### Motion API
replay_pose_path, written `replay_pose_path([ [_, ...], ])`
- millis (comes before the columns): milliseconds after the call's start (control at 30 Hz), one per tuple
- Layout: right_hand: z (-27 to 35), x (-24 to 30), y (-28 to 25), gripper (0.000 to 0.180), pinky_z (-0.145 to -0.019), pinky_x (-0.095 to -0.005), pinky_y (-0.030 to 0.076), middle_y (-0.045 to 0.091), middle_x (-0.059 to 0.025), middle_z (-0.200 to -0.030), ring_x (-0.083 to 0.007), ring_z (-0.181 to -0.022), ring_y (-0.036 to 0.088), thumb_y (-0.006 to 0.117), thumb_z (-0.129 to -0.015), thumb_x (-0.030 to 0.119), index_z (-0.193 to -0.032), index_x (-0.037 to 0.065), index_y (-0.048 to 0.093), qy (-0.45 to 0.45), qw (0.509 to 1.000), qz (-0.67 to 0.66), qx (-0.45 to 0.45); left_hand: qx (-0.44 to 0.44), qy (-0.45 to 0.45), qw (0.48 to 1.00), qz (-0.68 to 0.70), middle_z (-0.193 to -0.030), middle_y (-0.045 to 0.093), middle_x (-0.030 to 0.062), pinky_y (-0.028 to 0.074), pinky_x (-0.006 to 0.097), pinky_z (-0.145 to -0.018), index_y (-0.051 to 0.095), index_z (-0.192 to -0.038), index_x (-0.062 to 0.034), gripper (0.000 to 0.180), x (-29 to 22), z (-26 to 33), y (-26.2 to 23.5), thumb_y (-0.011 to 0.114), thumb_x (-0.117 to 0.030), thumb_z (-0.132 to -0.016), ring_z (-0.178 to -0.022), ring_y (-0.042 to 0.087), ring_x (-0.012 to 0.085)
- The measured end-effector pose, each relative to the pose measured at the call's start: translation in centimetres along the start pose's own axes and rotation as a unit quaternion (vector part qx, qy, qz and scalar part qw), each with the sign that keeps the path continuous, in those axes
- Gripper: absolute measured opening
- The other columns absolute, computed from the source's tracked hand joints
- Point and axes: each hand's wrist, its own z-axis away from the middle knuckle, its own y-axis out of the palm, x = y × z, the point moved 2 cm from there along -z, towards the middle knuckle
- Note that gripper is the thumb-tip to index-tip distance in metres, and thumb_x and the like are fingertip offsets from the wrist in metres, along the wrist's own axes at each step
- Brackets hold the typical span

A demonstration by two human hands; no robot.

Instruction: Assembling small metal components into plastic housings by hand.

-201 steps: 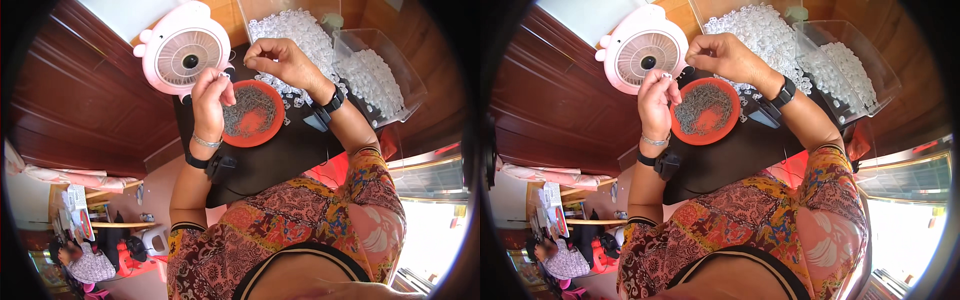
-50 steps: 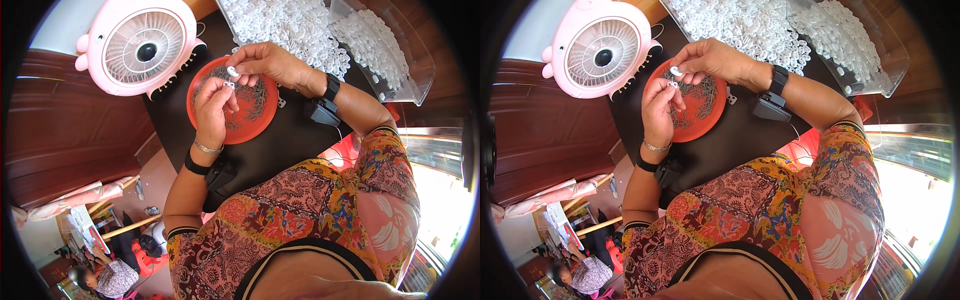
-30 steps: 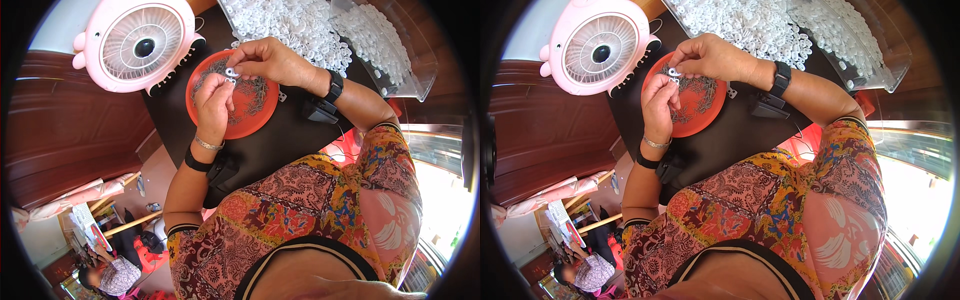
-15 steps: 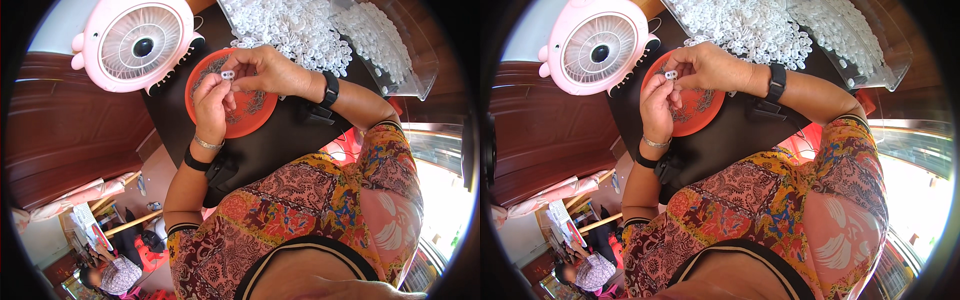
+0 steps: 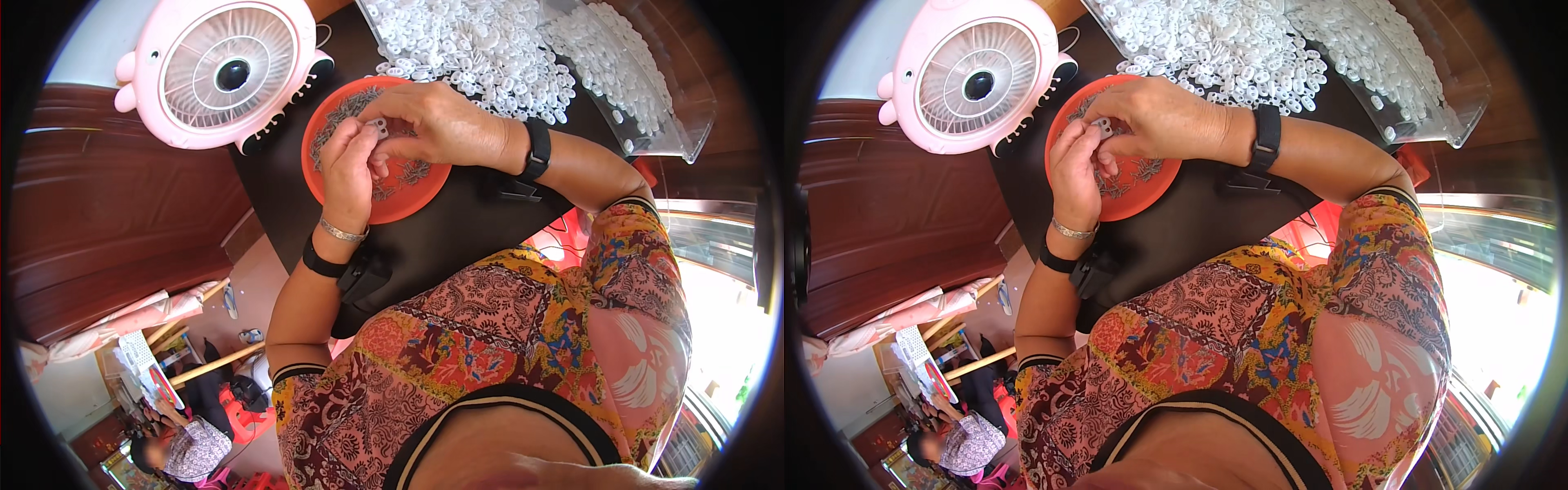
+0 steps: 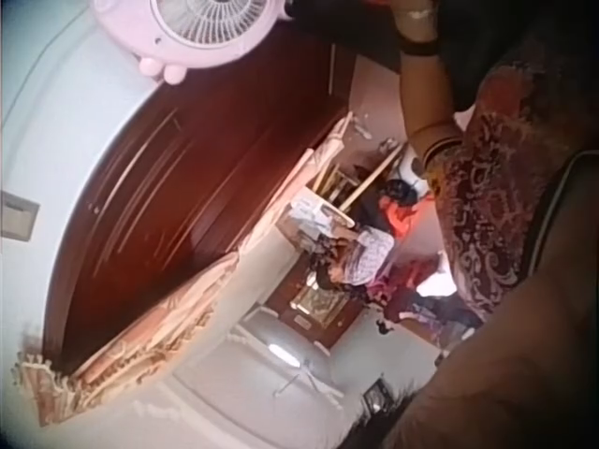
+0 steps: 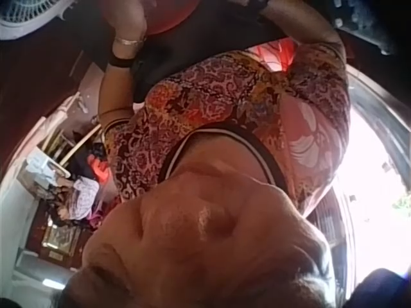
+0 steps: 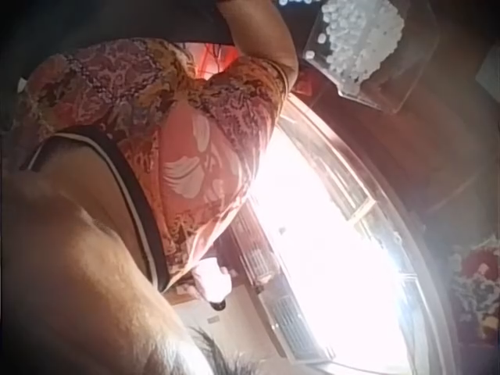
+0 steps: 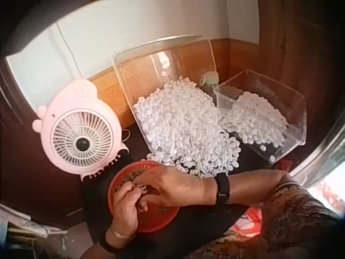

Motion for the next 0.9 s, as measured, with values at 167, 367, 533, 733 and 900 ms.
replay_pose_path([
  [167, 0.1, -0.34, 0.24, 0.029, -0.066, -0.0352, 0.053, 0.065, -0.0121, -0.083, -0.0292, -0.075, 0.065, 0.07, -0.077, 0.012, -0.103, 0.005, 0.063, -0.034, 0.999, 0.021, -0.016, -0.005, -0.002, 1.0, -0.013, -0.059, 0.053, 0.0008, 0.034, 0.02, -0.046, 0.057, -0.081, -0.0039, 0.023, -0.03, -0.08, -0.47, 0.046, -0.019, -0.093, -0.051, 0.048, 0.0073],
  [367, 0.25, 0.02, 0.27, 0.026, -0.067, -0.037, 0.053, 0.065, -0.0126, -0.082, -0.0311, -0.077, 0.065, 0.069, -0.079, 0.013, -0.103, 0.005, 0.062, -0.035, 0.999, 0.033, -0.009, 0.003, -0.001, 1.0, -0.005, -0.059, 0.053, 0.0012, 0.035, 0.021, -0.046, 0.058, -0.08, -0.0036, 0.024, -0.14, 0.15, -0.55, 0.046, -0.019, -0.093, -0.05, 0.049, 0.0079],
  [533, 0.15, 0.05, 0.16, 0.024, -0.066, -0.0377, 0.052, 0.064, -0.013, -0.082, -0.0319, -0.077, 0.064, 0.068, -0.081, 0.014, -0.101, 0.004, 0.062, -0.038, 0.999, 0.023, -0.002, 0.002, -0.006, 1.0, -0.009, -0.058, 0.053, 0.0013, 0.035, 0.021, -0.046, 0.059, -0.081, -0.003, 0.023, -0.1, 0.18, -0.58, 0.046, -0.019, -0.092, -0.049, 0.049, 0.0082],
  [733, 0.1, 0.15, -0.12, 0.02, -0.065, -0.0376, 0.051, 0.064, -0.0129, -0.08, -0.0319, -0.075, 0.064, 0.068, -0.081, 0.014, -0.098, 0.004, 0.062, -0.042, 0.999, 0.018, 0.003, 0.017, 0.016, 1.0, -0.015, -0.057, 0.053, 0.0014, 0.035, 0.021, -0.045, 0.059, -0.08, -0.0022, 0.025, 0.02, 0.2, -0.44, 0.045, -0.018, -0.093, -0.048, 0.049, 0.0086],
  [900, 0.04, 0.05, 0.2, 0.018, -0.065, -0.0367, 0.051, 0.063, -0.0115, -0.078, -0.0313, -0.075, 0.063, 0.067, -0.081, 0.015, -0.094, 0.004, 0.063, -0.089, 0.996, 0.002, -0.027, 0.001, 0.039, 0.999, -0.017, -0.061, 0.053, 0.0017, 0.036, 0.02, -0.047, 0.059, -0.083, -0.0014, 0.025, -0.22, 0.68, -0.31, 0.044, -0.017, -0.094, -0.05, 0.049, 0.009],
])
